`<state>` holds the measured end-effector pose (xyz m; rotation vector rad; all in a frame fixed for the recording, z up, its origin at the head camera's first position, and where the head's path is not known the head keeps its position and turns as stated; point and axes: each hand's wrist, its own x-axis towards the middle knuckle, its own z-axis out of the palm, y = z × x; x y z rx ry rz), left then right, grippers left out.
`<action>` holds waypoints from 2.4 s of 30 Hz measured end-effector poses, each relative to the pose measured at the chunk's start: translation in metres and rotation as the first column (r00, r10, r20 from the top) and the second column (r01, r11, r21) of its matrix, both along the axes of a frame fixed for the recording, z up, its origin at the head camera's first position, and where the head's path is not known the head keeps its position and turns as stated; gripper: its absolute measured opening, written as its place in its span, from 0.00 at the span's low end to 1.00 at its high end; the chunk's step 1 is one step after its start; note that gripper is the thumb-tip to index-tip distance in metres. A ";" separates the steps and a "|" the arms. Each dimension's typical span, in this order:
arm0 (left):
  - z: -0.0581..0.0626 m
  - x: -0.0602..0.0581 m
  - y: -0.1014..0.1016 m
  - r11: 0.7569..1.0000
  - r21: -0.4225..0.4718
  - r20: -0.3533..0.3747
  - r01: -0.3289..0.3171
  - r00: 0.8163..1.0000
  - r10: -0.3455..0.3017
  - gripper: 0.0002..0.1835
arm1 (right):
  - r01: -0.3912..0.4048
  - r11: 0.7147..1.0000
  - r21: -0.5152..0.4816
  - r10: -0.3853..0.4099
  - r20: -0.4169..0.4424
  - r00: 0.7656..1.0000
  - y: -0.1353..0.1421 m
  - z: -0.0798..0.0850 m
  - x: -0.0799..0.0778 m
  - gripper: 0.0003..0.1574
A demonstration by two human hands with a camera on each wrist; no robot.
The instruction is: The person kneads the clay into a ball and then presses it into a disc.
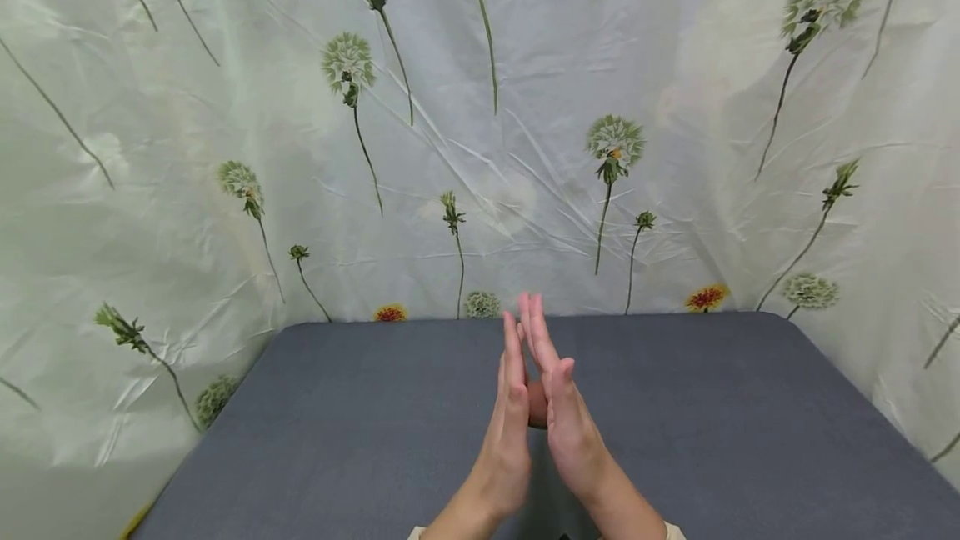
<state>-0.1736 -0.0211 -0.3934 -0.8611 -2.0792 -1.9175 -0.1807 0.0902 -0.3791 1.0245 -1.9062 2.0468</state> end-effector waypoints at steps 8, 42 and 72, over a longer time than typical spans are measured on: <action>0.031 -0.003 -0.031 0.993 0.086 -0.101 -0.081 0.991 0.089 0.40 | -0.142 0.990 0.016 0.141 0.022 0.990 -0.027 -0.019 0.003 0.38; 0.025 -0.019 -0.038 0.994 0.099 0.085 -0.043 0.996 0.035 0.39 | -0.164 0.986 0.012 0.163 0.047 0.985 -0.029 -0.022 0.011 0.36; 0.027 -0.021 -0.042 0.988 0.127 -0.029 -0.082 0.996 0.087 0.44 | -0.193 0.981 0.013 0.191 0.109 0.976 -0.035 -0.017 0.016 0.37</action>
